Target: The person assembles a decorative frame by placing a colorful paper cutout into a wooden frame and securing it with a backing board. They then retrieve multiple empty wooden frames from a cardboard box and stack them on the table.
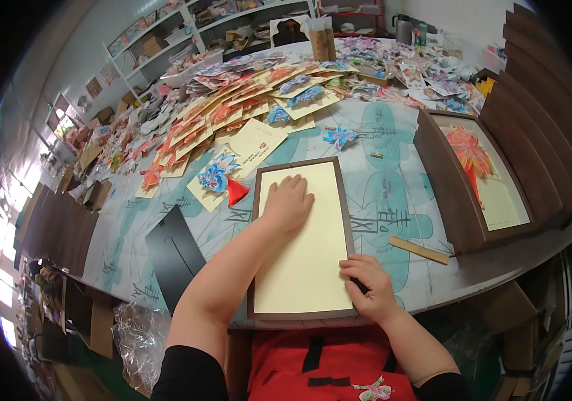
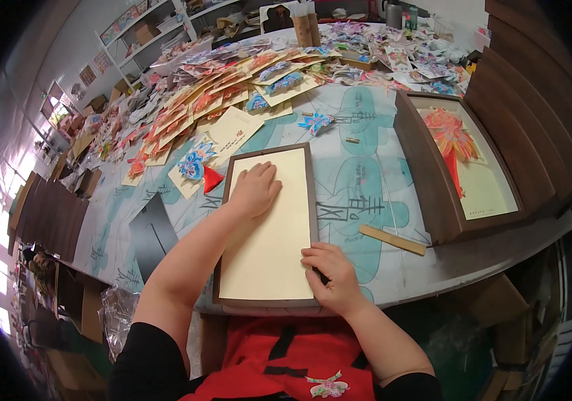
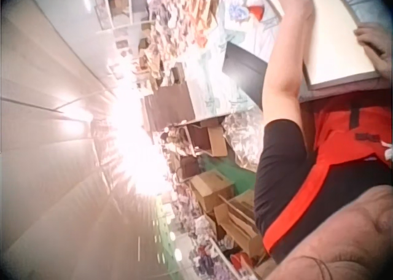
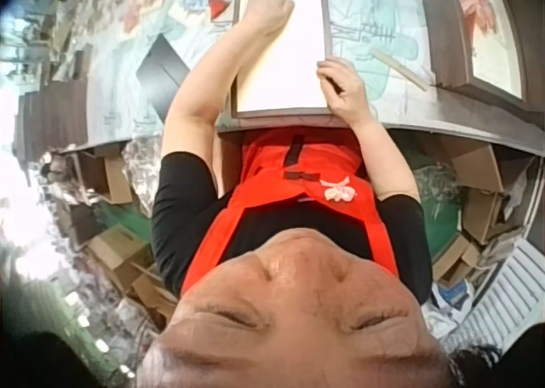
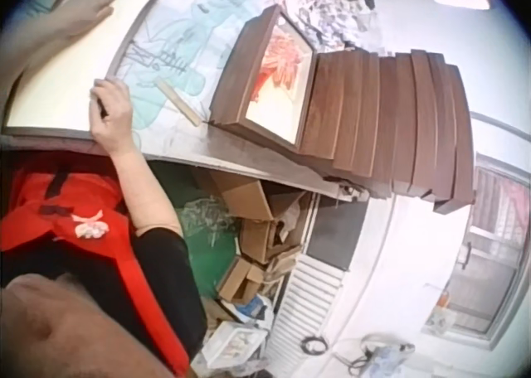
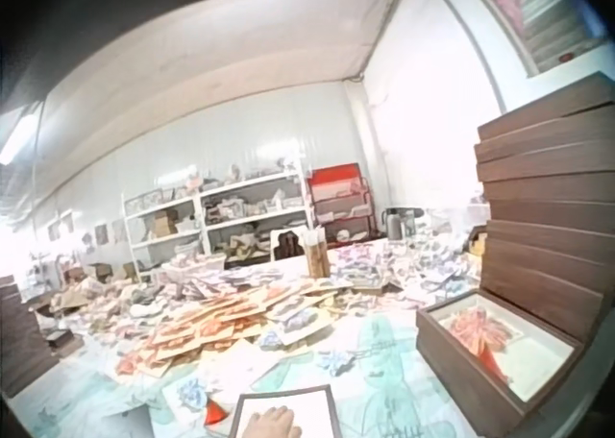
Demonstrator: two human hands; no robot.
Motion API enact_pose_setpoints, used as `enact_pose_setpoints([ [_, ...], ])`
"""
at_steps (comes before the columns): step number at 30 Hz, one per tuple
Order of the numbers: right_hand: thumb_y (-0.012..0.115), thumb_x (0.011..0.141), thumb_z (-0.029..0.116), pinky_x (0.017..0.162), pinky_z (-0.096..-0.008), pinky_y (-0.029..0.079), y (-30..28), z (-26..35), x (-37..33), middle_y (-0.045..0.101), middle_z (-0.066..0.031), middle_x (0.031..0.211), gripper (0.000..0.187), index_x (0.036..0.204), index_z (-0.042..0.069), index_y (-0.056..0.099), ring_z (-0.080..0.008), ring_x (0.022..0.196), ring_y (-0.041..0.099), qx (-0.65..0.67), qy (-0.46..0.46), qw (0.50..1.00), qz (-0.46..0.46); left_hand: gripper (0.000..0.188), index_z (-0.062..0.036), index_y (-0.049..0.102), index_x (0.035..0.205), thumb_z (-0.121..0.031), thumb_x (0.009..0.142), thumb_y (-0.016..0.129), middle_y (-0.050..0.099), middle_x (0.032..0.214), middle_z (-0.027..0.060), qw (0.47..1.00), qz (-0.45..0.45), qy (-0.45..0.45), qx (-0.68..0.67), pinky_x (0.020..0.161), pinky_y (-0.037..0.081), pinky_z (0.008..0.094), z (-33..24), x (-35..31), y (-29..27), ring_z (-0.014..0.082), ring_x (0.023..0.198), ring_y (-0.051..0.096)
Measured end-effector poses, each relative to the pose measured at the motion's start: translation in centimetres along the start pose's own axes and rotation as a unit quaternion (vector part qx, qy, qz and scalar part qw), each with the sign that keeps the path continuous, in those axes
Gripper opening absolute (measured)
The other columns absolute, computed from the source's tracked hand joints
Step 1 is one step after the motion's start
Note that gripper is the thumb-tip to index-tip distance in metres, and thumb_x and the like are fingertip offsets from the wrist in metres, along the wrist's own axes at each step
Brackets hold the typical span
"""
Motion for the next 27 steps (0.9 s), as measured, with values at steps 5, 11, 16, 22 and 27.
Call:
enact_pose_setpoints([
  [5, 0.061, 0.070, -0.001, 0.086, -0.0370, 0.046, 0.2, 0.1, 0.1, 0.064, -0.0119, 0.099, 0.017, 0.086, 0.001, 0.063, -0.0312, 0.101, 0.056, 0.006, -0.007, 1.000, 0.009, 0.050, -0.0051, 0.033, 0.135, -0.031, 0.093, 0.034, 0.030, 0.144, 0.0102, 0.997, -0.032, 0.069, -0.004, 0.106, 0.021, 0.0524, -1.9, 2.1, 1.7, 0.0303, 0.134, 0.025],
  [11, 0.061, 0.072, -0.001, 0.087, -0.0367, 0.045, 0.4, 0.0, -0.2, 0.064, -0.0117, 0.099, 0.014, 0.086, 0.001, 0.062, -0.0310, 0.103, 0.056, 0.012, 0.002, 1.000, 0.009, 0.048, -0.0073, 0.031, 0.136, -0.030, 0.094, 0.034, 0.029, 0.144, 0.0118, 0.998, -0.016, 0.059, -0.012, 0.104, 0.018, 0.0584, -3.0, 1.0, 1.7, 0.0317, 0.134, 0.025],
  [16, 0.060, 0.072, 0.000, 0.088, -0.0366, 0.045, 0.2, 0.0, -0.2, 0.064, -0.0116, 0.098, 0.012, 0.085, 0.001, 0.062, -0.0309, 0.104, 0.055, 0.012, 0.005, 1.000, -0.004, 0.049, -0.0063, 0.032, 0.135, -0.032, 0.094, 0.034, 0.029, 0.145, 0.0088, 0.995, 0.013, 0.064, 0.080, 0.102, 0.018, 0.0622, -4.0, 0.2, 0.3, 0.0270, 0.133, 0.028],
  [22, 0.059, 0.074, 0.000, 0.088, -0.0370, 0.045, 0.3, -0.1, -0.3, 0.064, -0.0120, 0.099, 0.011, 0.084, 0.002, 0.062, -0.0311, 0.105, 0.055, 0.016, -0.005, 1.000, 0.003, 0.051, -0.0006, 0.032, 0.133, -0.030, 0.092, 0.039, 0.031, 0.142, 0.0151, 0.996, -0.050, 0.076, 0.018, 0.101, 0.020, 0.0628, -5.2, -2.0, 2.1, 0.0271, 0.132, 0.030],
  [27, 0.058, 0.075, 0.000, 0.088, -0.0381, 0.044, 0.8, -0.3, -0.4, 0.064, -0.0132, 0.098, 0.010, 0.084, 0.002, 0.062, -0.0330, 0.103, 0.056, 0.012, -0.012, 1.000, 0.000, 0.048, -0.0021, 0.035, 0.131, -0.024, 0.090, 0.046, 0.034, 0.139, 0.0167, 0.983, 0.055, 0.167, -0.042, 0.100, 0.023, 0.0616, -6.4, -9.9, 0.1, 0.0296, 0.130, 0.031],
])
Point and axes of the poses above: each hand's wrist, its own x-axis towards the middle knuckle, its own y-axis out of the palm, z = x × y, the point moved 2 cm from there along x, towards the middle knuckle
